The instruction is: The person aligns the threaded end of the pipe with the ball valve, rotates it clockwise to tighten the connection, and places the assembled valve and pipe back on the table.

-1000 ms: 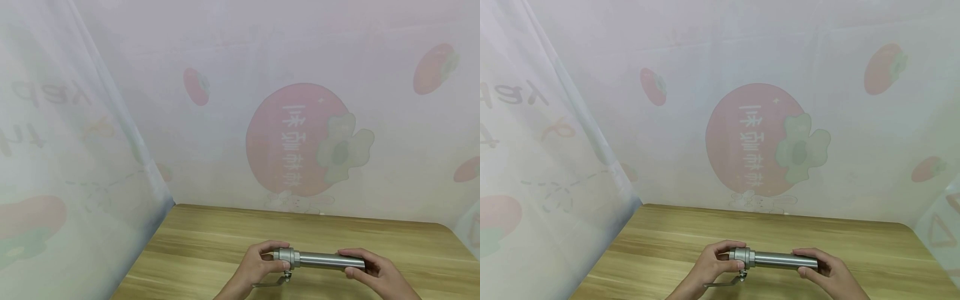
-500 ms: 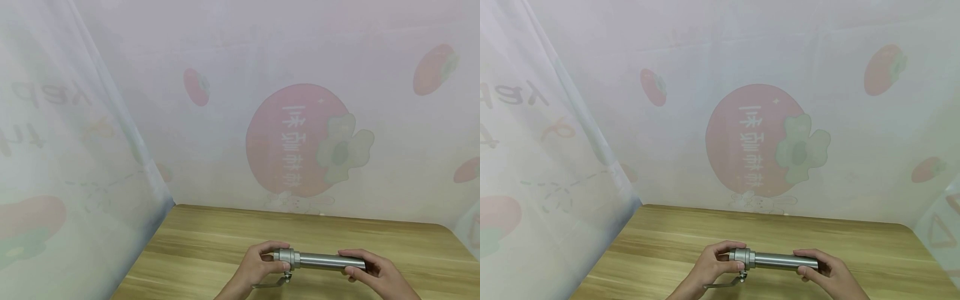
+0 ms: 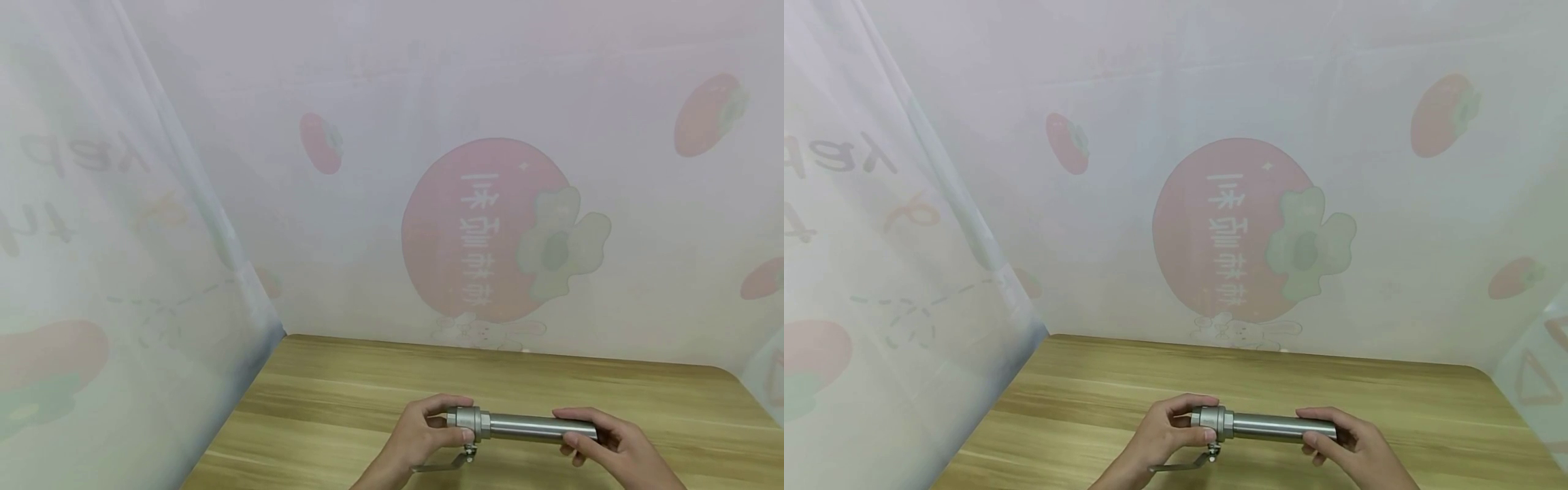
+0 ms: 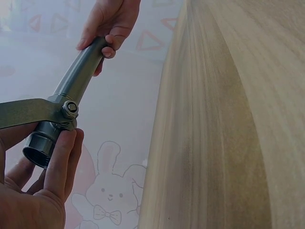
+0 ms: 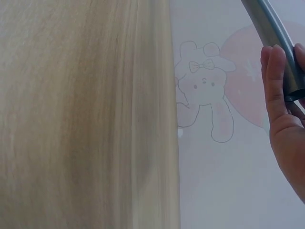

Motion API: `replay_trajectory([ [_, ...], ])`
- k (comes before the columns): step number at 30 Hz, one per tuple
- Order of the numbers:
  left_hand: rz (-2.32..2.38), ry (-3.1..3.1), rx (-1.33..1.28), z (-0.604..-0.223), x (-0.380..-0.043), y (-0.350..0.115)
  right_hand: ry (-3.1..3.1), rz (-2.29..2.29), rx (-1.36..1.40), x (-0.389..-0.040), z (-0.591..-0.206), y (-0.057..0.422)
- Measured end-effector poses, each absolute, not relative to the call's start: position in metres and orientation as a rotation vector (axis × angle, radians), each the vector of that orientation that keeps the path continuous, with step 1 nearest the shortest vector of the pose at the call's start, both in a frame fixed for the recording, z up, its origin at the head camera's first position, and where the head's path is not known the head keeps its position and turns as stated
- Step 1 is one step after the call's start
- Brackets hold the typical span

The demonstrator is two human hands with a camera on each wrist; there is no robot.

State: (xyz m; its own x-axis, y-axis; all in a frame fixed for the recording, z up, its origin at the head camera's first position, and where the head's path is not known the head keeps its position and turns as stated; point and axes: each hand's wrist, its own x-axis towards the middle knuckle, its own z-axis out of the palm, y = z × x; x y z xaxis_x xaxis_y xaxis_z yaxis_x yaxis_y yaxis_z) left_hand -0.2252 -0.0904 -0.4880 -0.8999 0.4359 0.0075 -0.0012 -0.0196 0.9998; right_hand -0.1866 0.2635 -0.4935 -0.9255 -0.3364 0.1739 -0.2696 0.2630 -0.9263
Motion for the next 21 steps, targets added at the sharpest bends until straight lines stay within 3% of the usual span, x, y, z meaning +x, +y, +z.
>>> replay_trajectory([
  [21,1.99,1.956,0.426,-0.4901,-0.2271,-0.0894,2.589,-1.726,-0.422,-0.1868,-0.494,0.2602],
])
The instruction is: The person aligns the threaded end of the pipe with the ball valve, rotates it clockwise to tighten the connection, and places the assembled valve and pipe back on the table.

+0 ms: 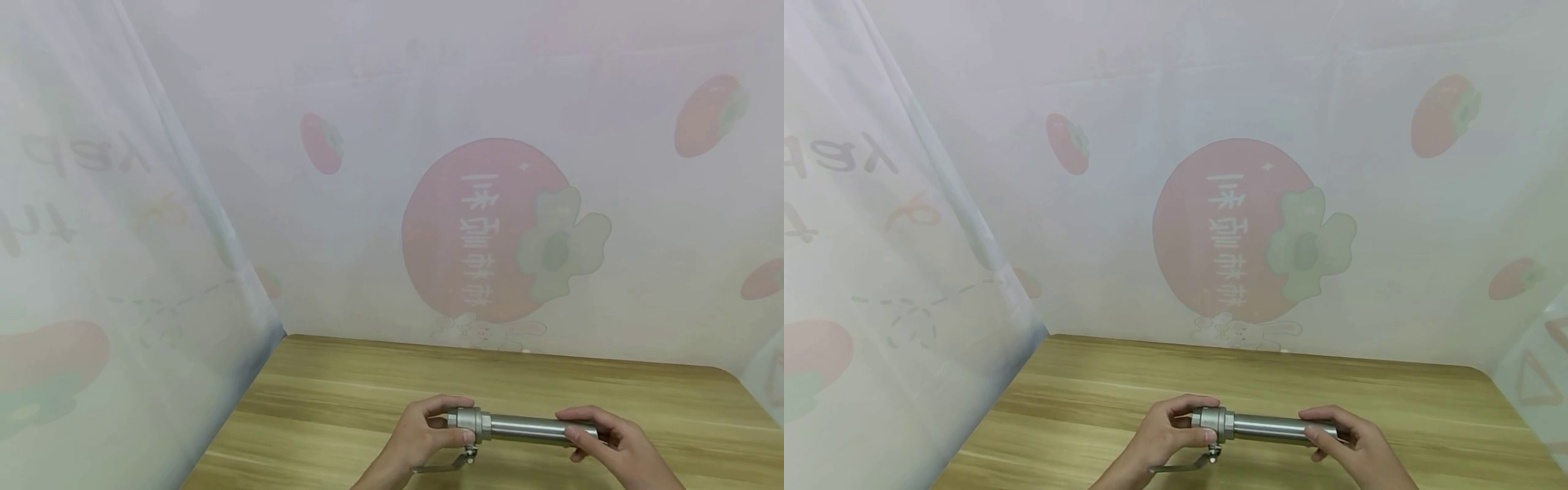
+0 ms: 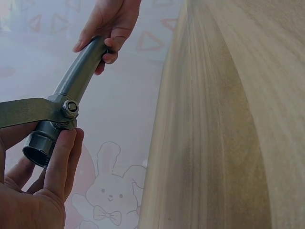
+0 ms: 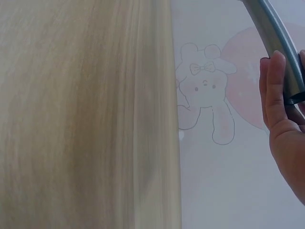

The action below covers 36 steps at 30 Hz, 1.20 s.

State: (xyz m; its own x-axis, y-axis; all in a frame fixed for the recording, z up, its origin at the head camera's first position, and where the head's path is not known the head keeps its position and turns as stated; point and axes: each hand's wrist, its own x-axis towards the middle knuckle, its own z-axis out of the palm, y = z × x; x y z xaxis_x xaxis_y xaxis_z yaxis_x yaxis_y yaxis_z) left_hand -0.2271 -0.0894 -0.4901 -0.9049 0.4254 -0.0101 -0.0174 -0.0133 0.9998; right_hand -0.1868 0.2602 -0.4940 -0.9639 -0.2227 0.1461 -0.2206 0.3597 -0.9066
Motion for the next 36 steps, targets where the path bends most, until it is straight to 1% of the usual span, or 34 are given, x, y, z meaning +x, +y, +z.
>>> replay_trajectory([
  [10,1.983,1.957,0.422,-0.4888,-0.226,-0.0895,2.527,-1.795,-0.399,-0.1856,-0.4916,0.2581],
  [17,1.987,1.952,0.449,-0.4876,-0.2254,-0.0897,2.571,-1.869,-0.533,-0.1826,-0.4948,0.2553],
  [28,1.997,1.938,0.441,-0.4896,-0.2257,-0.089,2.557,-1.869,-0.58,-0.1826,-0.4933,0.2558],
  [36,2.013,1.932,0.435,-0.4892,-0.2257,-0.0895,2.645,-1.77,-0.489,-0.1799,-0.4931,0.2557],
])
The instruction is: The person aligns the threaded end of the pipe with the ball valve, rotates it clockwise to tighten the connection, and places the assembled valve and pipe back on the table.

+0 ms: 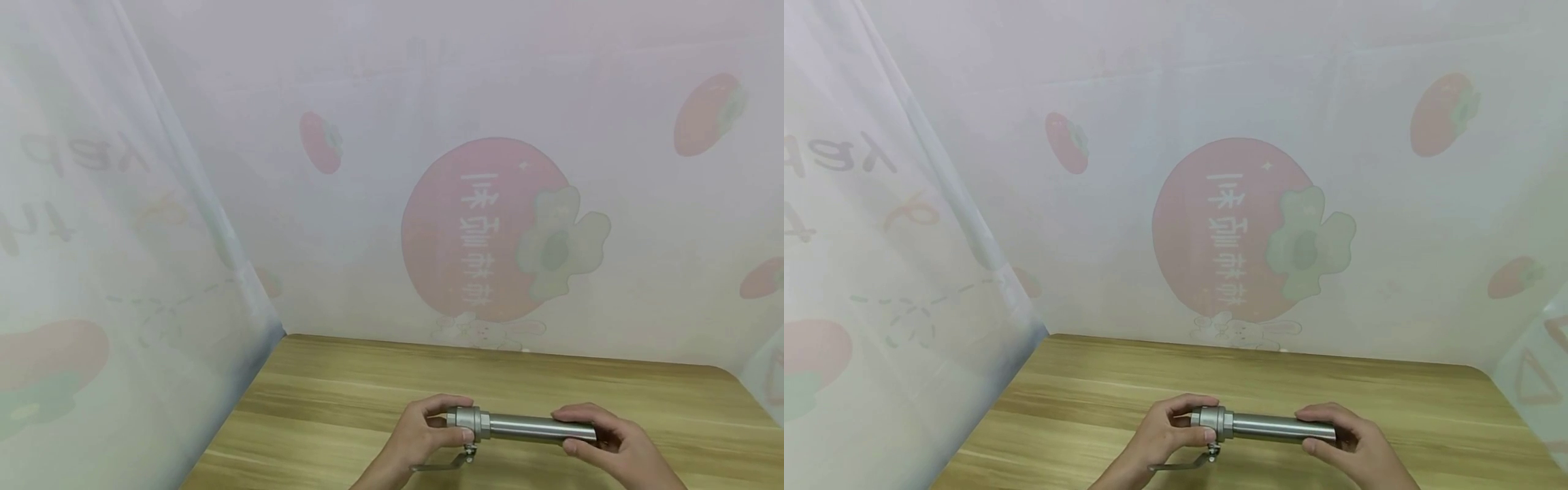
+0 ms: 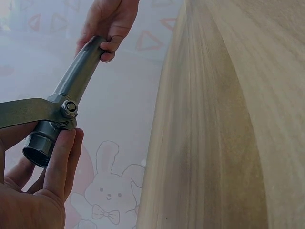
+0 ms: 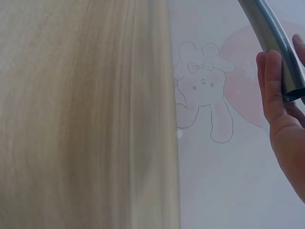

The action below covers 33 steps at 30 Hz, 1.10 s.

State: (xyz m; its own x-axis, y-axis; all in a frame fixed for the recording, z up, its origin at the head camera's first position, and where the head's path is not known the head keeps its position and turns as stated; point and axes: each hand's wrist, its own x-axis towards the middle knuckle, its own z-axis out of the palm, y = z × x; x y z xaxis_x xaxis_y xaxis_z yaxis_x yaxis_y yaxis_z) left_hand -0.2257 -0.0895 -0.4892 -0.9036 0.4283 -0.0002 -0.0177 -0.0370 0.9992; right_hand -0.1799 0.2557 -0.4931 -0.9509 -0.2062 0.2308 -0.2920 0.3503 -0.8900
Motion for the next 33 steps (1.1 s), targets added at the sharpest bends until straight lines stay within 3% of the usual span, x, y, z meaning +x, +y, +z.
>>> replay_trajectory([
  [13,2.01,1.949,0.444,-0.4904,-0.2262,-0.0904,-2.452,1.659,0.666,-0.182,-0.497,0.2553],
  [33,2.001,1.936,0.465,-0.4872,-0.2252,-0.0916,-2.598,1.667,0.503,-0.1835,-0.4925,0.2582],
])
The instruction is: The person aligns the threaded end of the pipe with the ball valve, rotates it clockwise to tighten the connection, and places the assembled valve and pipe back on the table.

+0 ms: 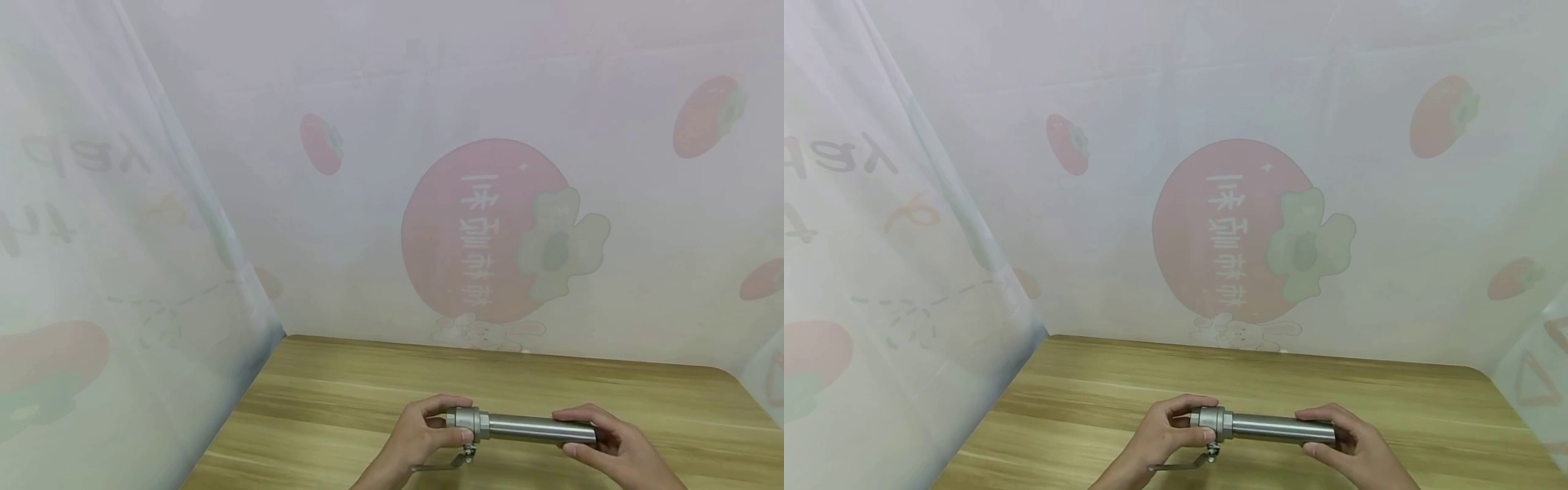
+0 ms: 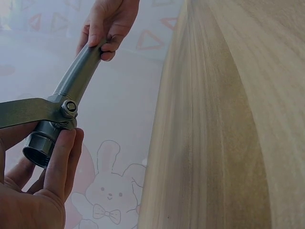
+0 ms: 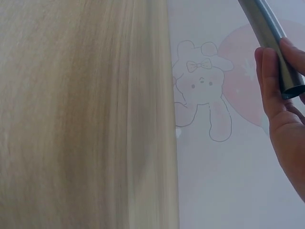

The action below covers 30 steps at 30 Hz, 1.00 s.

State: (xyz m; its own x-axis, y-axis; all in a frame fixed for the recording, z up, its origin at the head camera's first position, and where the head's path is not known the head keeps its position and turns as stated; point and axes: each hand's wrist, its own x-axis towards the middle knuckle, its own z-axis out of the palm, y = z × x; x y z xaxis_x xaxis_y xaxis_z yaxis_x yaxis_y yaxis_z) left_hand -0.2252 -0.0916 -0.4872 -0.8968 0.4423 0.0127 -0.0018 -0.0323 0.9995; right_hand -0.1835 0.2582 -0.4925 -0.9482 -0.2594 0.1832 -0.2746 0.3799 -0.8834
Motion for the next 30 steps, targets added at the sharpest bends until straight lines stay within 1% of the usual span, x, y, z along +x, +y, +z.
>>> replay_trajectory([
  [22,2.002,1.942,0.458,-0.4898,-0.2269,-0.0912,-2.588,1.712,0.471,-0.1834,-0.4933,0.2603],
  [30,1.974,1.975,0.447,-0.4889,-0.2254,-0.0915,-2.623,1.832,0.477,-0.1854,-0.4907,0.264],
])
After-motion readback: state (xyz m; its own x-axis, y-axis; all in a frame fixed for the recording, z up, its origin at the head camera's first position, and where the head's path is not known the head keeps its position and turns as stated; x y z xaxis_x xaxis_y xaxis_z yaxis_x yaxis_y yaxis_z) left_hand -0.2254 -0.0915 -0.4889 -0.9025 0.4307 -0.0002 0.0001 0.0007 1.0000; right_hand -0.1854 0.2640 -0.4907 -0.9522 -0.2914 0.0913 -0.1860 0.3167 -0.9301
